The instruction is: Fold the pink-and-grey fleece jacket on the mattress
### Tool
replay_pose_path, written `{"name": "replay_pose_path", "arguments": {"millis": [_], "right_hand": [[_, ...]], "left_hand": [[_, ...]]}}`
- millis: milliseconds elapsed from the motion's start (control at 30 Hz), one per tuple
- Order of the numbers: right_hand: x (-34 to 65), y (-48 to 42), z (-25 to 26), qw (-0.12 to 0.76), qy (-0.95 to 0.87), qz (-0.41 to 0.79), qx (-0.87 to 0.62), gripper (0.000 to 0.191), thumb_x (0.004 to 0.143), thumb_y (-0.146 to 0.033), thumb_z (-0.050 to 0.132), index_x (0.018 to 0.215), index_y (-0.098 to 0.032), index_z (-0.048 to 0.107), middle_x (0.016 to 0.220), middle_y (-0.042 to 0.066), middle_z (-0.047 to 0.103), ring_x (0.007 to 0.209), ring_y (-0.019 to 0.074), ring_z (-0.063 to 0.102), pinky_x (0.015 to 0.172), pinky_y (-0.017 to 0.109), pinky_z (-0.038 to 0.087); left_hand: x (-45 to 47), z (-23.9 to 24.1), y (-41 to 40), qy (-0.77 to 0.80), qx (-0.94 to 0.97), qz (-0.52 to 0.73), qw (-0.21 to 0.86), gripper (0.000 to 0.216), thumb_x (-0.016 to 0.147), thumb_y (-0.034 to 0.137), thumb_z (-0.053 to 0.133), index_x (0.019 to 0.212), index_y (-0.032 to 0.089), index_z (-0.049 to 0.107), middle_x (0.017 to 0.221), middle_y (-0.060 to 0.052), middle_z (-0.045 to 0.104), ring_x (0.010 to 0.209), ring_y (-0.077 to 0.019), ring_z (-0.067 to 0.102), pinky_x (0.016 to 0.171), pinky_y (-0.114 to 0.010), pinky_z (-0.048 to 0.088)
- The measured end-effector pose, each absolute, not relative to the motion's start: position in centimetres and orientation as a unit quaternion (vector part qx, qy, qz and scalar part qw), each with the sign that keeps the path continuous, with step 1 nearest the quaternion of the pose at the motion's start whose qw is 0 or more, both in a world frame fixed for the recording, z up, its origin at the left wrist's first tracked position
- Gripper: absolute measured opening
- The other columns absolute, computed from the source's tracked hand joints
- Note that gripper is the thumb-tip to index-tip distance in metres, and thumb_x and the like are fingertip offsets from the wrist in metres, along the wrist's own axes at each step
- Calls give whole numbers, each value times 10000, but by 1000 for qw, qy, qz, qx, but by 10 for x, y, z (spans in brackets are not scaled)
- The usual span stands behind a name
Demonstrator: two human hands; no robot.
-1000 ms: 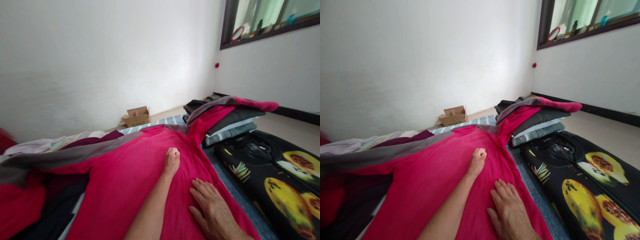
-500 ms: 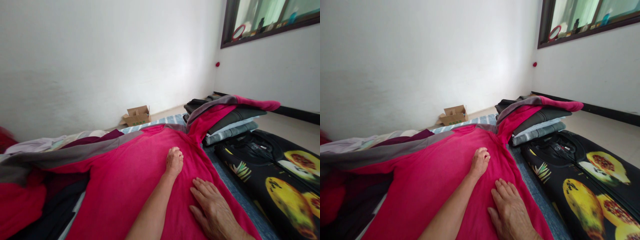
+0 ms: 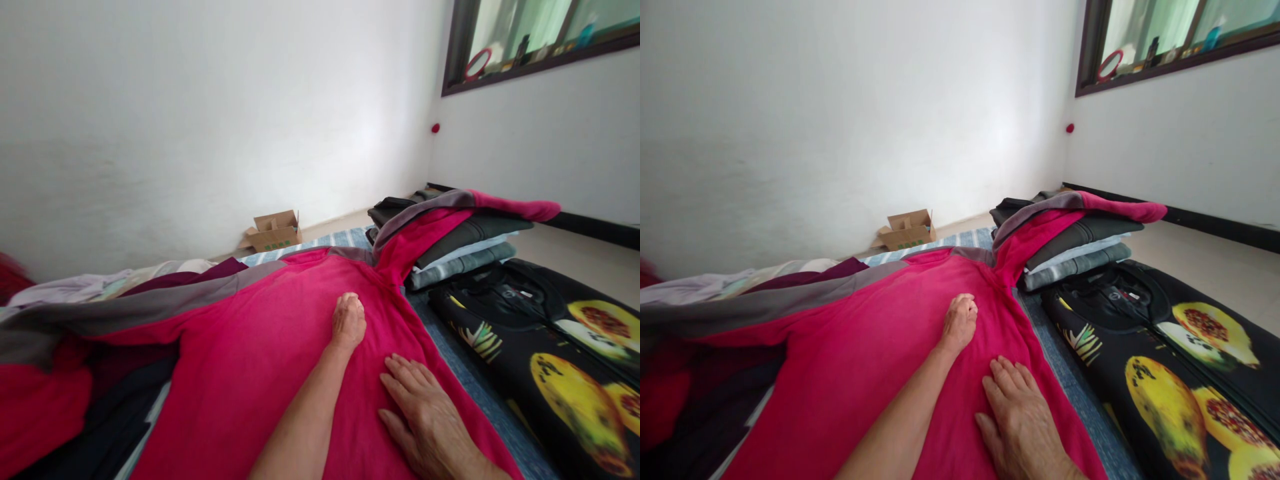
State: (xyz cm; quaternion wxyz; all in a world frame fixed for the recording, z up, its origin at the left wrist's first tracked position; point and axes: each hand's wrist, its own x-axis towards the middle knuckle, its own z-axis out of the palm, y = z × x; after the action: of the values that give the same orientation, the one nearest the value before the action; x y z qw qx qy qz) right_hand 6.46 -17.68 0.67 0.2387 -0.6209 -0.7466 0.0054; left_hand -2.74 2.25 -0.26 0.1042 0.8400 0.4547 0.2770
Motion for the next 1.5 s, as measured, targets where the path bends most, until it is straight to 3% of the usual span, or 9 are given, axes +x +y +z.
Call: {"name": "replay_pose_path", "arguments": {"millis": [267, 500, 833, 1200, 1500], "right_hand": [[64, -176, 9, 235, -749, -3, -619, 373, 834, -275, 517, 1189, -194, 599, 1297, 91, 543, 1201, 267, 492, 980, 466, 429], [64, -176, 8, 218, -754, -19, -619, 375, 838, -283, 502, 1185, -191, 607, 1292, 94, 546, 1192, 268, 503, 967, 458, 446], [66, -172, 1, 221, -764, -65, -603, 351, 820, -280, 521, 1139, -191, 637, 1233, 97, 591, 1128, 272, 558, 903, 447, 497], [67, -172, -8, 265, -759, -77, -590, 341, 807, -270, 558, 1131, -194, 635, 1214, 101, 606, 1116, 274, 564, 898, 427, 487], [69, -163, -25, 284, -763, -94, -573, 312, 775, -278, 584, 1074, -226, 654, 1181, 82, 629, 1090, 262, 581, 881, 397, 486]], "left_hand": [[-32, -4, 30, 465, 815, 315, 142, 175, 810, 89, 422, 695, 200, 495, 866, -48, 604, 908, -159, 569, 837, -285, 441], [-28, -6, 25, 463, 821, 305, 140, 181, 708, 56, 584, 645, 193, 482, 967, -62, 580, 1009, -196, 534, 891, -336, 413], [-26, -5, 22, 479, 820, 290, 117, 236, 723, 96, 630, 650, 200, 432, 866, -35, 544, 927, -189, 522, 816, -315, 418], [-24, 0, 23, 505, 820, 251, 94, 225, 753, 146, 598, 628, 221, 426, 806, -30, 539, 827, -197, 531, 777, -336, 428], [-30, 19, 37, 538, 818, 199, 49, 121, 801, 185, 552, 691, 217, 512, 830, -39, 582, 858, -193, 562, 749, -304, 428]]}}
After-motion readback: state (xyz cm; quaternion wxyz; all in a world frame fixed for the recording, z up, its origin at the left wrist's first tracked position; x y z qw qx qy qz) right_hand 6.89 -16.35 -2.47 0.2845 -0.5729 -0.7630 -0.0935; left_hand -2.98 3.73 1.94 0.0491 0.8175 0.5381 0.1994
